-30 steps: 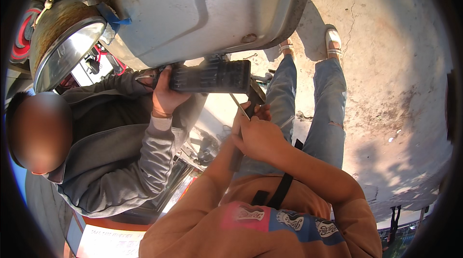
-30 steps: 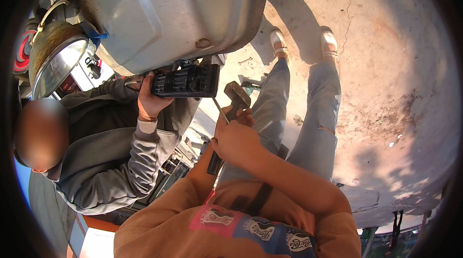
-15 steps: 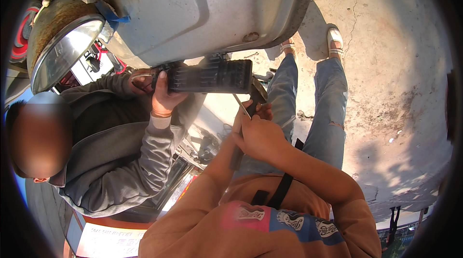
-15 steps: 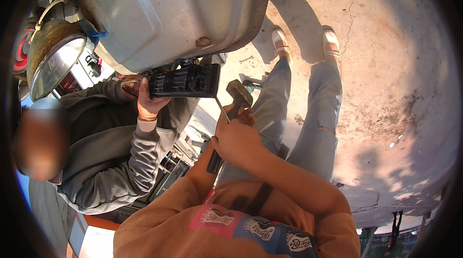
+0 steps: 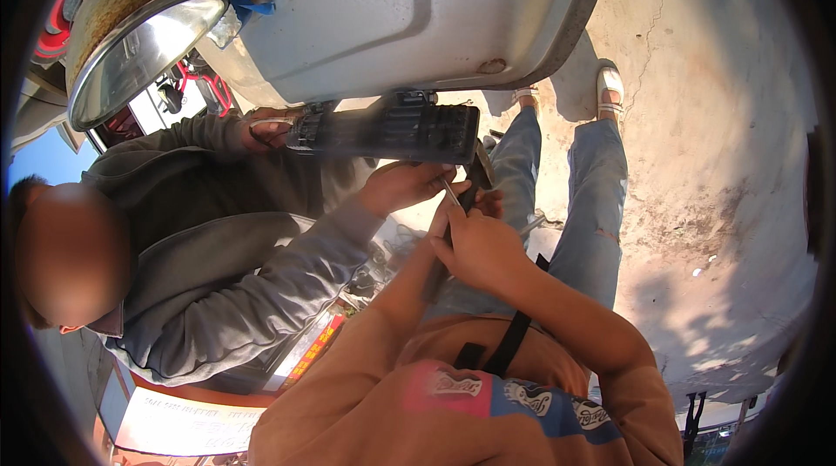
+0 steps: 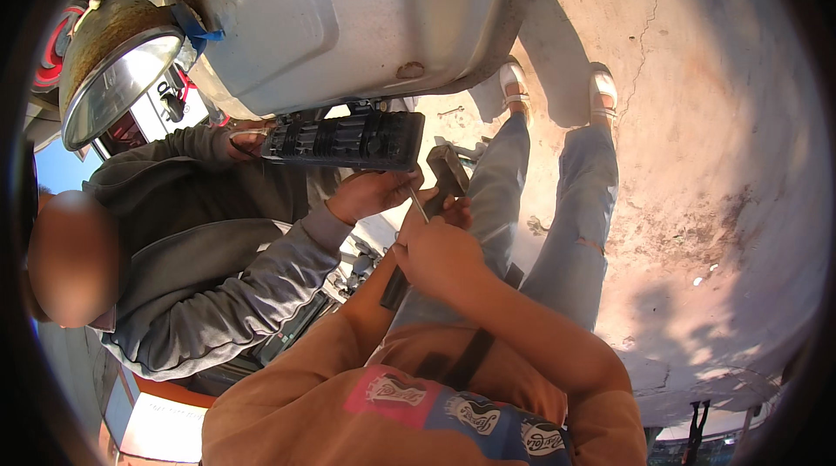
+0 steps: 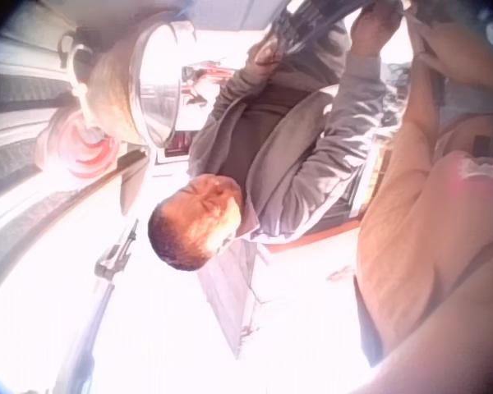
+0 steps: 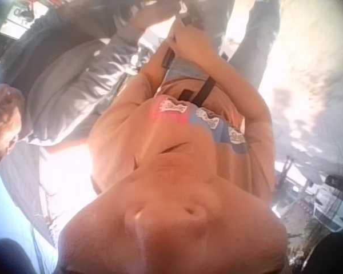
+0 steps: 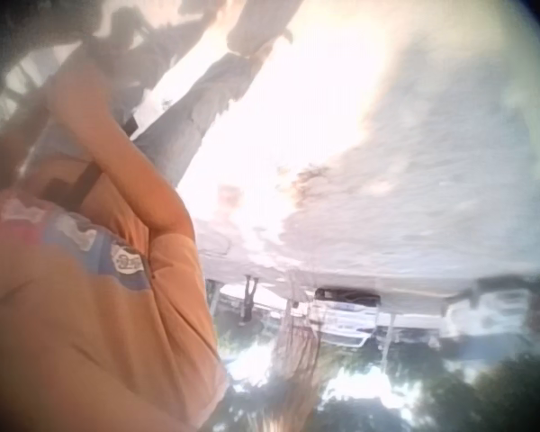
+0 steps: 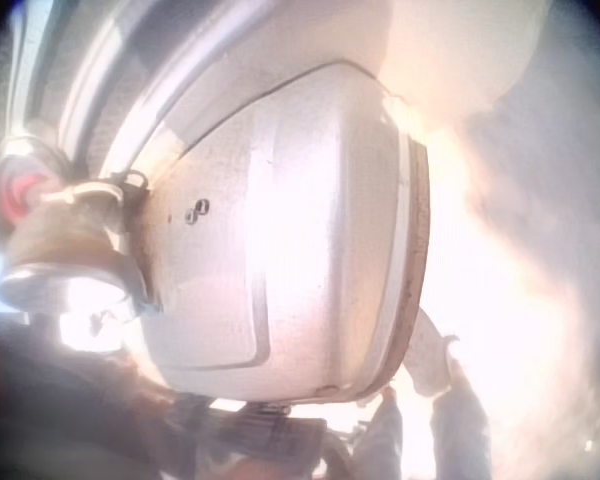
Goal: The person works on the rear of a silver motorcycle, using a hammer and a metal rod to tap and adjust a black plastic component near the license plate area. The person also uses a wrench to tighten fasteners on the same component.
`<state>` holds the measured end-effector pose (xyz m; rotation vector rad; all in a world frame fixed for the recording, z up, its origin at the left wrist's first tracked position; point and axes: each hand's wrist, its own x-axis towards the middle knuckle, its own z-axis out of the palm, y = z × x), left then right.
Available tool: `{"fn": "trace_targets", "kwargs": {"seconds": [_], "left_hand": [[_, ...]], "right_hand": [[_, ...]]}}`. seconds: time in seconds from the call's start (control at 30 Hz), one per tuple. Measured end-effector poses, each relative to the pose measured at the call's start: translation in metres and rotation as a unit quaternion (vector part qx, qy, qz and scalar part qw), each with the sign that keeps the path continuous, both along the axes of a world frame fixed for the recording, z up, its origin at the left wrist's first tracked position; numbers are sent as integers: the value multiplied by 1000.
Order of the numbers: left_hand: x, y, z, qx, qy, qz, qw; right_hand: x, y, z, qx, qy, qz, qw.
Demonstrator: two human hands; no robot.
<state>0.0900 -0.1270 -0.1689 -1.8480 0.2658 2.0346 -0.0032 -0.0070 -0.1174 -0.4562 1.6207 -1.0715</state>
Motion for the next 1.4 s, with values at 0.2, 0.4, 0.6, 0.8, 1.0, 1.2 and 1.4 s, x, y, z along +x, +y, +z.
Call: {"fn": "trace_targets", "kwargs": {"seconds": [0.2, 0.4, 0.6, 0.8, 1.0, 1.2, 1.4], "left_hand": [[-13, -2, 20, -97, 32, 44, 994], [-53, 38, 86, -389, 194, 148, 888], [38, -17, 11, -76, 79, 178, 978], [40, 6, 22, -127, 96, 16, 987], [52, 17, 10, -159, 66, -280, 944], [40, 34, 19, -283, 122, -515, 800], [38, 37, 30, -240, 86, -483, 838]], "right_hand": [[-7, -18, 12, -67, 17, -25, 997], [-37, -41, 59, -190, 102, 0, 976], [-33, -55, 80, -314, 186, -145, 920], [10, 11, 33, -26, -18, -155, 987], [56, 28, 18, 24, -233, -200, 951], [103, 28, -26, 70, -285, -348, 890], [108, 27, -22, 101, -222, -309, 919]]}}
